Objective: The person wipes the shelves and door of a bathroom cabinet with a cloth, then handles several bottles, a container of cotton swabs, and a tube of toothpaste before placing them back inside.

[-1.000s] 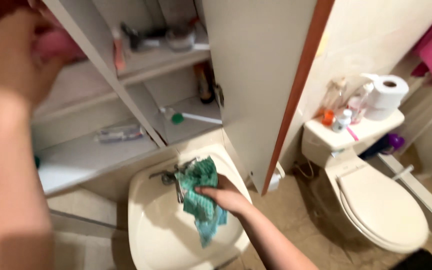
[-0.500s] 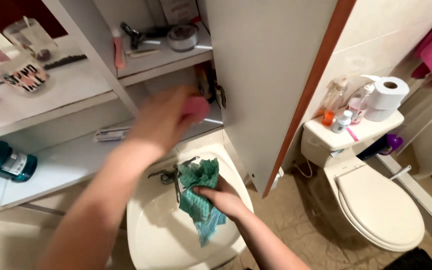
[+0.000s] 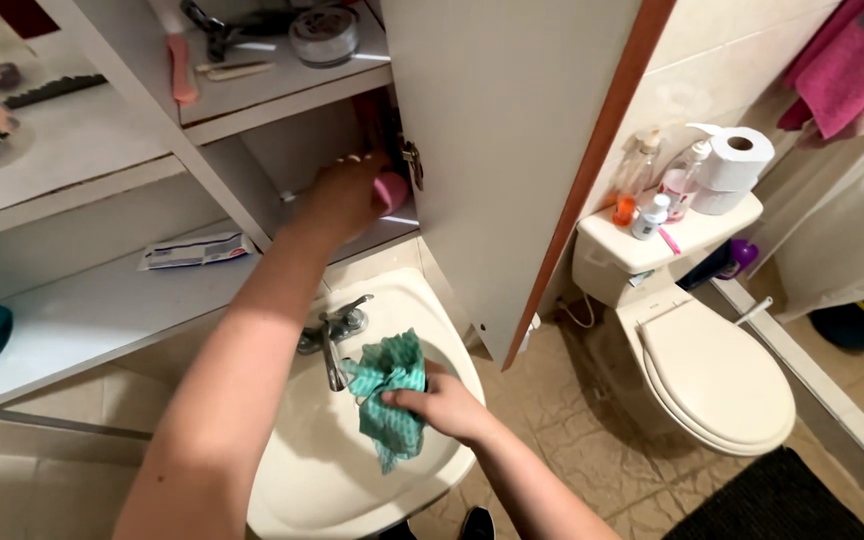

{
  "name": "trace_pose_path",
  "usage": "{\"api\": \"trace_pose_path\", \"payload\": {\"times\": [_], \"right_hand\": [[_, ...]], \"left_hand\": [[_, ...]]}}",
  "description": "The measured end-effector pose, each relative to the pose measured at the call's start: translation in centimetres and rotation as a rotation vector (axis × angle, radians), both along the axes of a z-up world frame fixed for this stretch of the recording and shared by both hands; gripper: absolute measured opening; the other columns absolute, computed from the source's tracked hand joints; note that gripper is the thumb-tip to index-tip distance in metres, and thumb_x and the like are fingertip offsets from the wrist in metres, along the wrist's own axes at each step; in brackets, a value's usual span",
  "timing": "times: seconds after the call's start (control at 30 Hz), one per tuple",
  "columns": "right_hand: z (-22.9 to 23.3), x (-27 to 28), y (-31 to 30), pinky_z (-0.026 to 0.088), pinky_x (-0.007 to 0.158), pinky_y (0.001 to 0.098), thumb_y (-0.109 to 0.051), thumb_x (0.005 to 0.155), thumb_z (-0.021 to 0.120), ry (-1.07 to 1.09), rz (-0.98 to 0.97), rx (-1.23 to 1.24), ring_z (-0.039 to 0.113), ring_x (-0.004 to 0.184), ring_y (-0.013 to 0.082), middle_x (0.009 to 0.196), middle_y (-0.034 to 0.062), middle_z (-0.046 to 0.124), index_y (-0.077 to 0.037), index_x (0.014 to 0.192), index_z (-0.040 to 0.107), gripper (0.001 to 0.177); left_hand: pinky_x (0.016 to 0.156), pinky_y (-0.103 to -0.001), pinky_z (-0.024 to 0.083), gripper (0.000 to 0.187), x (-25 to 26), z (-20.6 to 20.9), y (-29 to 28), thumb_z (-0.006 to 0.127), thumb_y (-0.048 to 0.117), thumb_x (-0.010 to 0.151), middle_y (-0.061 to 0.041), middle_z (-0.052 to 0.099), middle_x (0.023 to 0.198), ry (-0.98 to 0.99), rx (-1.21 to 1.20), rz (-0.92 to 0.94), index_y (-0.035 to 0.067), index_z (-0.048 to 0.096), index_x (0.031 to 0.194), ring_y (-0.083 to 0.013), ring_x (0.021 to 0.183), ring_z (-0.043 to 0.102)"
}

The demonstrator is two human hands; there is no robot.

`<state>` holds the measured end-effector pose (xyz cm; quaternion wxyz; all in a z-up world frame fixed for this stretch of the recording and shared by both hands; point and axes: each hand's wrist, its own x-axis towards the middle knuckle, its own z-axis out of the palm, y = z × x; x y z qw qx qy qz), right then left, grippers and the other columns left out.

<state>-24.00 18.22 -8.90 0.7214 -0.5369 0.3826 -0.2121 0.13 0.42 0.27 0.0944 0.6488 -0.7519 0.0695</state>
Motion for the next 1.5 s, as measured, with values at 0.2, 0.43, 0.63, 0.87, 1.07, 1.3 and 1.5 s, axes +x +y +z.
{"api": "trace_pose_path", "payload": {"times": [0.2,0.43,0.63,0.87,1.07,1.3,1.5], "right_hand": [[4.5,-0.6,-0.5,0.058,0.091,0.0451,-0.023,0.079,0.085,-0.038,-0.073,-0.013,0.071,0.105,0.0303,0.106,0.0204,0.076,0.003,0.118,0.070,0.050],[0.4,-0.7,-1.0,0.046,0.110,0.0549,-0.034,0.095,0.071,-0.164,-0.197,0.034,0.061,0.129,0.0357,0.131,0.0225,0.068,0.005,0.140,0.060,0.061],[8.9,-0.6,0.0,0.020,0.123,0.0612,-0.027,0.097,0.060,-0.074,0.059,-0.403,0.018,0.152,0.0492,0.169,0.0255,0.019,0.004,0.157,0.033,0.072],[5.6,-0.1,-1.7,0.048,0.108,0.0472,-0.044,0.096,0.067,0.129,-0.185,-0.185,0.068,0.120,0.0249,0.117,0.0083,0.076,-0.018,0.137,0.068,0.048],[6.9,0.3,-1.3,0.053,0.097,0.0420,-0.025,0.104,0.061,-0.367,-0.391,0.222,0.068,0.092,0.0229,0.098,0.0098,0.070,0.000,0.125,0.066,0.033],[5.7,-0.9,-0.2,0.047,0.103,0.0558,-0.030,0.072,0.091,0.010,-0.125,-0.078,0.060,0.122,0.0430,0.124,0.0286,0.066,0.005,0.136,0.059,0.079],[0.5,-0.7,-2.4,0.047,0.105,0.0399,-0.024,0.098,0.072,-0.196,-0.389,-0.020,0.060,0.110,0.0189,0.112,0.0073,0.068,-0.002,0.118,0.074,0.030]], "left_hand": [[0.099,-0.051,0.051,0.061,-4.7,4.1,10.5,0.081,0.020,0.087,-0.025,0.060,0.124,0.491,-0.344,-0.148,0.006,0.054,0.139,-0.0453,0.119,0.061],[0.106,-0.040,0.049,0.041,-9.6,-4.6,21.5,0.075,0.011,0.091,-0.007,0.069,0.126,1.182,-0.481,0.152,0.014,0.066,0.131,-0.0204,0.116,0.064],[0.107,-0.042,0.051,0.061,-7.2,-12.5,23.4,0.082,0.014,0.084,-0.004,0.070,0.130,1.733,-0.004,0.229,0.012,0.061,0.140,-0.0163,0.115,0.065],[0.072,-0.028,0.055,0.015,-6.2,-6.4,24.8,0.089,0.014,0.083,-0.004,0.076,0.076,1.529,-0.003,0.312,0.006,0.080,0.093,-0.0090,0.071,0.063],[0.093,-0.038,0.053,0.042,-8.6,-3.9,25.3,0.073,0.029,0.094,-0.003,0.067,0.109,1.903,0.263,0.557,0.008,0.068,0.129,-0.0201,0.099,0.062],[0.081,-0.048,0.061,0.047,-6.2,-9.4,23.9,0.084,-0.004,0.077,-0.015,0.074,0.102,2.030,0.151,0.445,-0.001,0.068,0.121,-0.0276,0.089,0.074],[0.079,-0.040,0.060,0.036,-4.8,-6.4,24.8,0.085,-0.005,0.076,-0.008,0.074,0.095,1.903,0.058,0.363,0.003,0.072,0.108,-0.0198,0.085,0.072]]}}
